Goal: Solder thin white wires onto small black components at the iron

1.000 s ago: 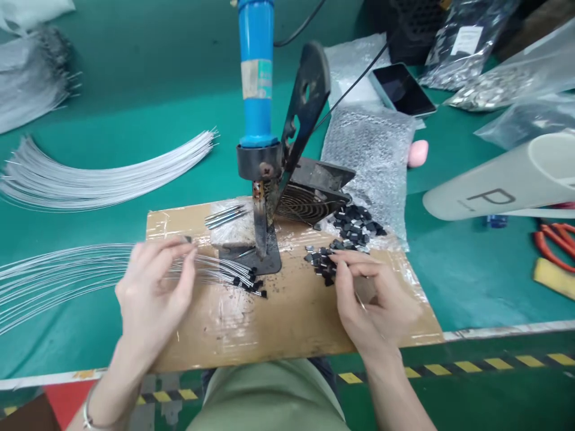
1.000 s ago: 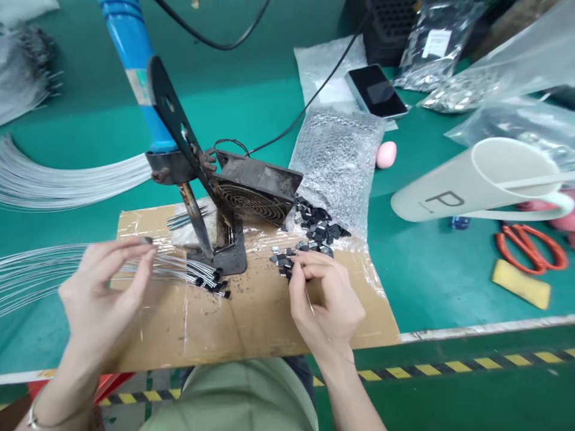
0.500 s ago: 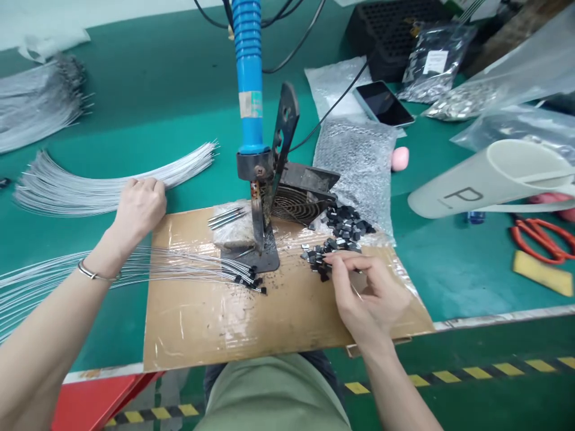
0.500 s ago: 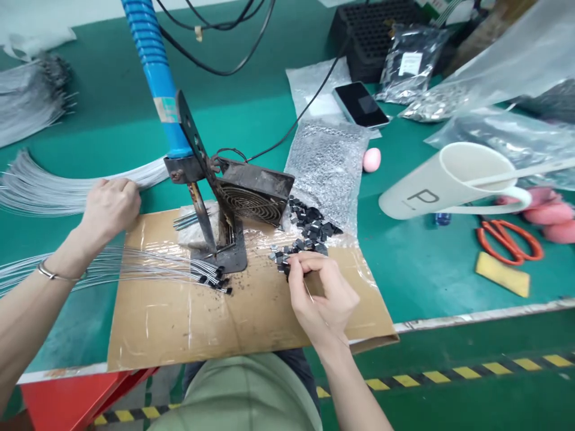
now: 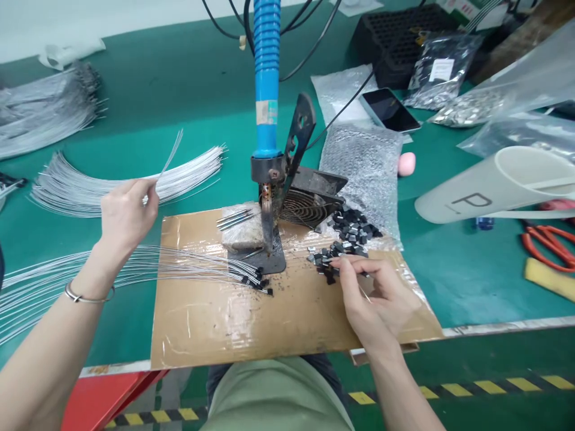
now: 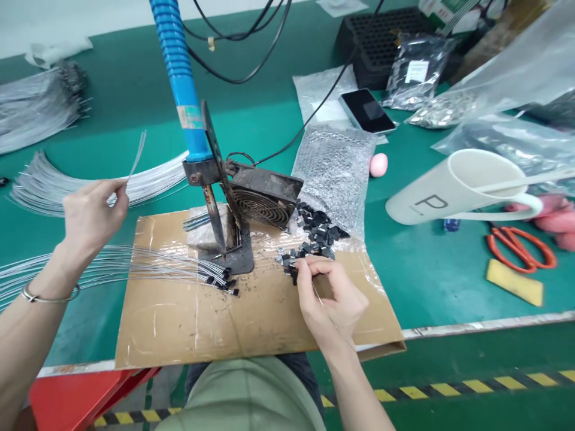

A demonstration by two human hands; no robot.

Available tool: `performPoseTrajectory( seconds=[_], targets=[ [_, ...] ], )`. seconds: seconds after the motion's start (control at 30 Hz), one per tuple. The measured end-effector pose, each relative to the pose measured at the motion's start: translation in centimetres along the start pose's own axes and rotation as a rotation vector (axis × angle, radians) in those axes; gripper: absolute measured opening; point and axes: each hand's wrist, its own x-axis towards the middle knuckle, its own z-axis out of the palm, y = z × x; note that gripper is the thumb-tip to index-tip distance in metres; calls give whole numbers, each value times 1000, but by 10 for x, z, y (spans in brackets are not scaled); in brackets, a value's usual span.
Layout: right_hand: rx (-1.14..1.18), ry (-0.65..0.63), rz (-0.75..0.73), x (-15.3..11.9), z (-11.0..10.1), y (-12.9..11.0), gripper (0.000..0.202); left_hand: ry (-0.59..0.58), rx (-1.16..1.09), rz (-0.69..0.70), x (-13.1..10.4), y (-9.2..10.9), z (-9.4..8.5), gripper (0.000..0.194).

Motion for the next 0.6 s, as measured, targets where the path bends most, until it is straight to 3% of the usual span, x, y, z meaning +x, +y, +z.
performPoseTrajectory(
  seconds=[0.3, 0.37, 0.47, 0.53, 0.6],
  targets=[
    [11, 2, 47, -2, -1, -3, 21, 109, -182, -20, -9, 22, -11, 10],
    [5, 23, 70, -2, -1, -3, 20, 123, -203, -28, -15, 30, -20, 13],
    [43, 105, 123, -2, -4, -3, 20, 118, -166, -21, -30, 43, -47, 7],
    [114, 125, 136, -4, -6, -4, 26, -42, -92, -32, -45, 48, -69, 8],
    [214, 37, 144, -9, -8, -9, 35, -262, -205, -139, -61, 48, -87, 18]
  ],
)
